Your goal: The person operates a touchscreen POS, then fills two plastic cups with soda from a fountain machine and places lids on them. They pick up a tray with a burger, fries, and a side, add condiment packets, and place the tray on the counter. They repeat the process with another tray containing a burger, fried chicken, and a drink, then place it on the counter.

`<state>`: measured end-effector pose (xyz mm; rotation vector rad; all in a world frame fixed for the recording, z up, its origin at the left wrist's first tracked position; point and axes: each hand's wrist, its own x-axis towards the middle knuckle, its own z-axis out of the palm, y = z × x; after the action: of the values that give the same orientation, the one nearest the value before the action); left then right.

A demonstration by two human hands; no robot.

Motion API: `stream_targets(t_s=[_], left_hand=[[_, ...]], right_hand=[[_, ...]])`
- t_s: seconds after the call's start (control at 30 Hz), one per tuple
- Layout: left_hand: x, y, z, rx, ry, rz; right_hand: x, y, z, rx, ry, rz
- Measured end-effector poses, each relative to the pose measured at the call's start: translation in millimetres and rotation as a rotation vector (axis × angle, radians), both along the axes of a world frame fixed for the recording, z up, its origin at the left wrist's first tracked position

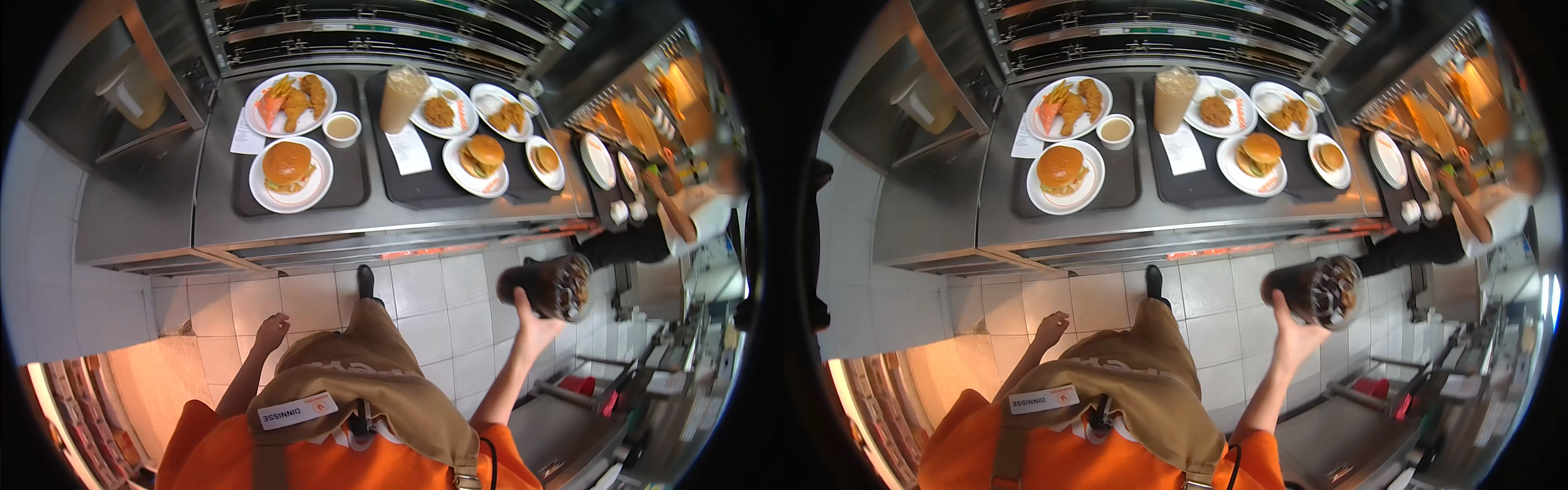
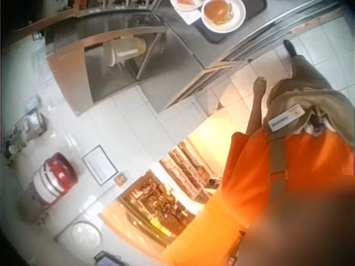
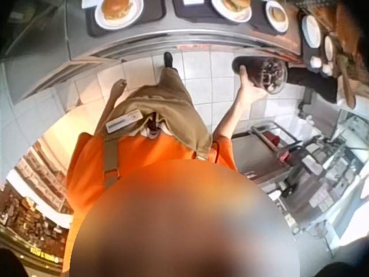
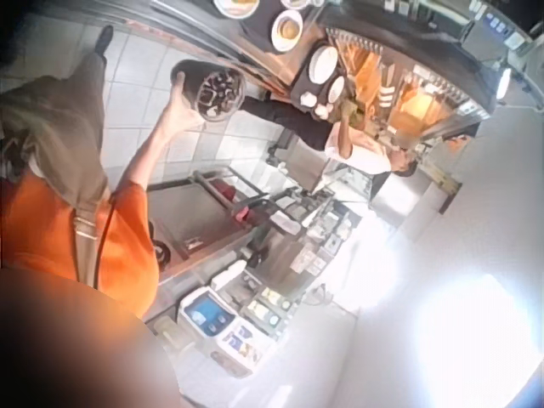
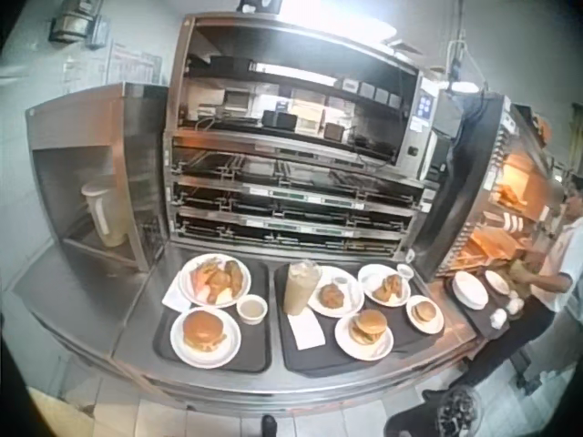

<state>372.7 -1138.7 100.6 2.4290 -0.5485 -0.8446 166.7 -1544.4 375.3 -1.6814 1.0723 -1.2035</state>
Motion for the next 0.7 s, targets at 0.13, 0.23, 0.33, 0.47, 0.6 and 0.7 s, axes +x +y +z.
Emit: stream_targets(t_s=[0.13, 0.23, 0.33, 0.47, 0.6, 0.7], left_hand=[[-10.9, -12.6, -1.0, 0.030, 0.024, 0.253], [-12.1, -49.2, 9.5, -0.057, 0.054, 0.433], [-13.1, -85.4, 29.3, -0.148, 0.087, 0.499], [-1.9, -123.0, 57.4, -0.250, 0.091, 0.520], [23.7, -149.7, 87.4, -0.345, 0.034, 0.505], [47.3, -161.0, 111.5, -0.421, -0.012, 0.425]], right_hand=[[110.6, -52.7, -39.4, -0.011, -0.058, 0.182], [180.5, -79.7, -61.7, 0.014, -0.089, 0.270], [224.9, -97.9, -76.1, 0.003, -0.019, 0.285], [264.1, -121.0, -97.1, 0.046, 0.020, 0.402], [284.1, -134.2, -116.2, -0.040, 0.049, 0.371], [291.3, -137.4, -123.7, -0.044, 0.097, 0.369]])
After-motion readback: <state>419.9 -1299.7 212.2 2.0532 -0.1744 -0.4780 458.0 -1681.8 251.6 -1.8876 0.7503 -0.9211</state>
